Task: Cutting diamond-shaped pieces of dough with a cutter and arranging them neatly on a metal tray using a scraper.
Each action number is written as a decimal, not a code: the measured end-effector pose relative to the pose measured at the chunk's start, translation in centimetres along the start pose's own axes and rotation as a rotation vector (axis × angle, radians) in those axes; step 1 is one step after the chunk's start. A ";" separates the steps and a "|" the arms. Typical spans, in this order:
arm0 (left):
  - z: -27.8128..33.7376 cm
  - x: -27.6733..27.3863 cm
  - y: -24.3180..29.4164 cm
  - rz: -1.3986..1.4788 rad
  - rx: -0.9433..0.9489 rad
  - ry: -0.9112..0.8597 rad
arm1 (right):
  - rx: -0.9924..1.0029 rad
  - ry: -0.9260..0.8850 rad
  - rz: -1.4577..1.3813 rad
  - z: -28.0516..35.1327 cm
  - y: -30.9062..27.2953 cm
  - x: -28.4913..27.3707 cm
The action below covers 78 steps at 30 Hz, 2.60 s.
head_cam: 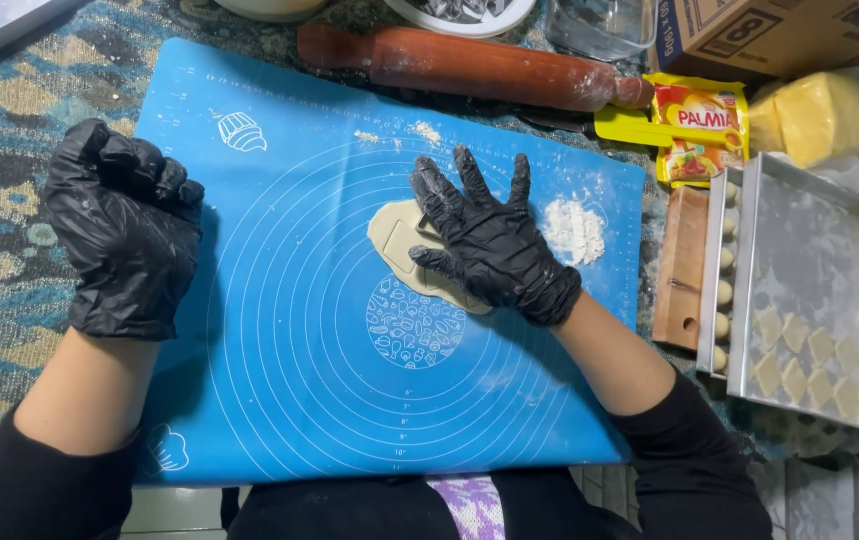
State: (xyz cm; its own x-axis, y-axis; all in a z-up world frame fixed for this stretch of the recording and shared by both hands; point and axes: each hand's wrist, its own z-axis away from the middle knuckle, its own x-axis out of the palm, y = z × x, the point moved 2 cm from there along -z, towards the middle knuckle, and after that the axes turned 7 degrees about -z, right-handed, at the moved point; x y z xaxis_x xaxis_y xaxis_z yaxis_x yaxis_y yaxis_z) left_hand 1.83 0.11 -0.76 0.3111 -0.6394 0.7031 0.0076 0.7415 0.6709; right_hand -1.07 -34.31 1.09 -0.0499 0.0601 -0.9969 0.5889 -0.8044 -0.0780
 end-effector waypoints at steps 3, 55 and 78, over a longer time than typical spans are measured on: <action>0.4 1.3 -0.3 -0.029 -0.062 0.046 | -0.013 -0.017 0.063 0.6 1.3 0.0; 0.1 -0.2 -4.6 -1.390 0.444 -0.202 | 0.604 0.294 -0.182 1.7 2.2 1.8; 4.9 11.4 -6.8 -1.023 0.275 -0.996 | 0.286 0.334 -0.791 4.2 -0.2 -9.4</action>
State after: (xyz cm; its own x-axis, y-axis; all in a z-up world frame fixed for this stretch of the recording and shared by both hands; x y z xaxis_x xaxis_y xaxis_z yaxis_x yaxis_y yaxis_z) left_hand 0.63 -13.25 3.84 -0.4951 -0.8120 -0.3089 -0.3974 -0.1045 0.9117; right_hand -4.08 -37.24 10.50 -0.0915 0.7907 -0.6053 0.2566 -0.5686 -0.7816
